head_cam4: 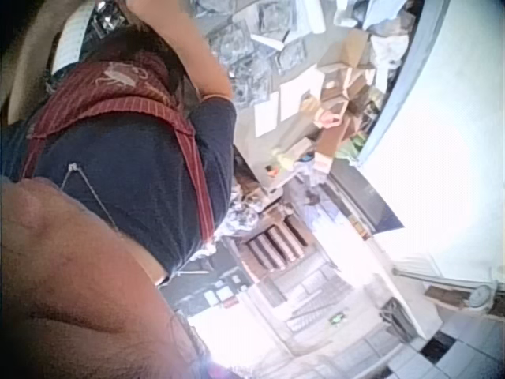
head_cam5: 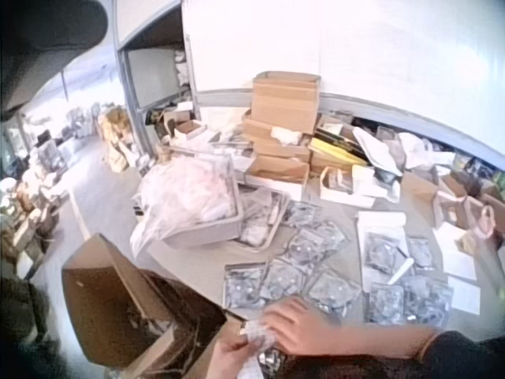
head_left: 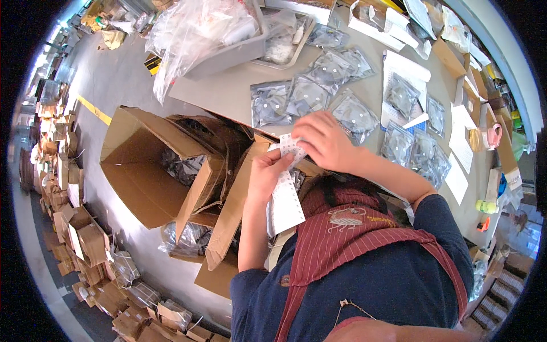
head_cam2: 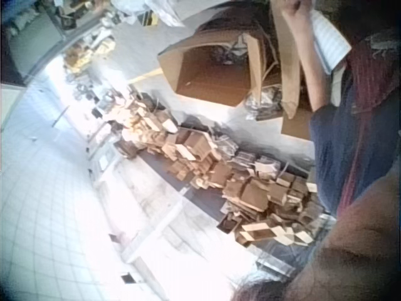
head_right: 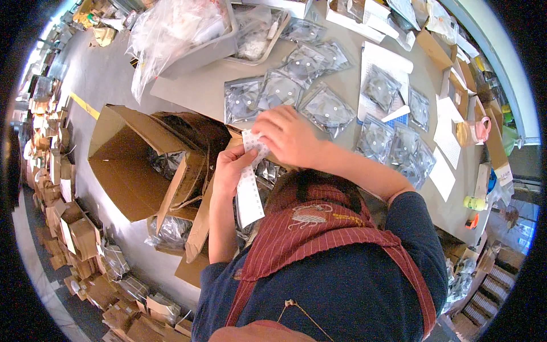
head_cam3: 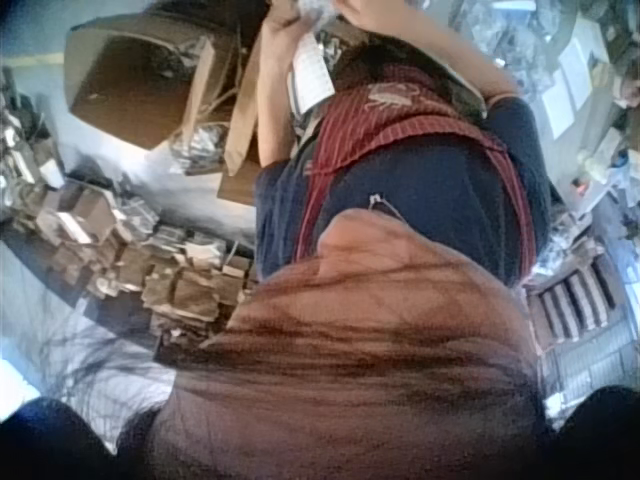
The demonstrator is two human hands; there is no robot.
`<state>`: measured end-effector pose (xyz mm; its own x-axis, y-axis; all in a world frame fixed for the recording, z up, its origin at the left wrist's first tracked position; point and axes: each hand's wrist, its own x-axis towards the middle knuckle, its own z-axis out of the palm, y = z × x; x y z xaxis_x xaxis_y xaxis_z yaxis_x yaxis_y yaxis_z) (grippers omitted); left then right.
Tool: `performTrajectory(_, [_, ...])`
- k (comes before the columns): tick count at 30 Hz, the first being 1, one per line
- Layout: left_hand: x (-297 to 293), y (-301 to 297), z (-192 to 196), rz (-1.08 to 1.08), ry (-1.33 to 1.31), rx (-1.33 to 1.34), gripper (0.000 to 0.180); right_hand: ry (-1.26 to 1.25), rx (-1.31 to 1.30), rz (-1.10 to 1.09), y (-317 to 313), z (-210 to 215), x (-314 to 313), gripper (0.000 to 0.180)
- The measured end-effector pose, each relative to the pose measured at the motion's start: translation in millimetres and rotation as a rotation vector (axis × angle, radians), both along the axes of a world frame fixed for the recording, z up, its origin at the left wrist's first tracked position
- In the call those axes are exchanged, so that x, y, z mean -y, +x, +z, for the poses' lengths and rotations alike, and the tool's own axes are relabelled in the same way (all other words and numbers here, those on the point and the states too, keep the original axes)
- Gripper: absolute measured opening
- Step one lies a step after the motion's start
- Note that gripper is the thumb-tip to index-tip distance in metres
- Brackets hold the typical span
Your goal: The person takes plastic bags containing metal hardware from a large cardboard box and arranges them on a table. They then peel white labels from a sheet and apply one to each plastic bag before placing the labeled bags into another box.
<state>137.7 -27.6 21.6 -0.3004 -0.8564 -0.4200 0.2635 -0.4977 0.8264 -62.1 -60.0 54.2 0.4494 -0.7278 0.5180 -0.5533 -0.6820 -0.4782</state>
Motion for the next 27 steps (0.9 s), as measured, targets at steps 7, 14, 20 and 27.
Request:
performTrajectory(7, [-2,-9,9,-0.089,-0.196,0.191,0.011,-0.061,-0.019,0.017,8,6,-14,0.018])
performTrajectory(14, [-4,-17,8,-0.101,-0.458,0.53,0.011,0.032,0.026,0.031,-1,10,-16,0.012])
performTrajectory(20, [-6,-26,27,-0.114,-0.591,0.71,0.01,0.021,0.03,-0.017,-3,3,-17,0.013])
performTrajectory(27, [2,-34,22,-0.043,-0.507,0.608,0.008,-0.113,0.013,-0.019,-5,-4,-10,0.02])
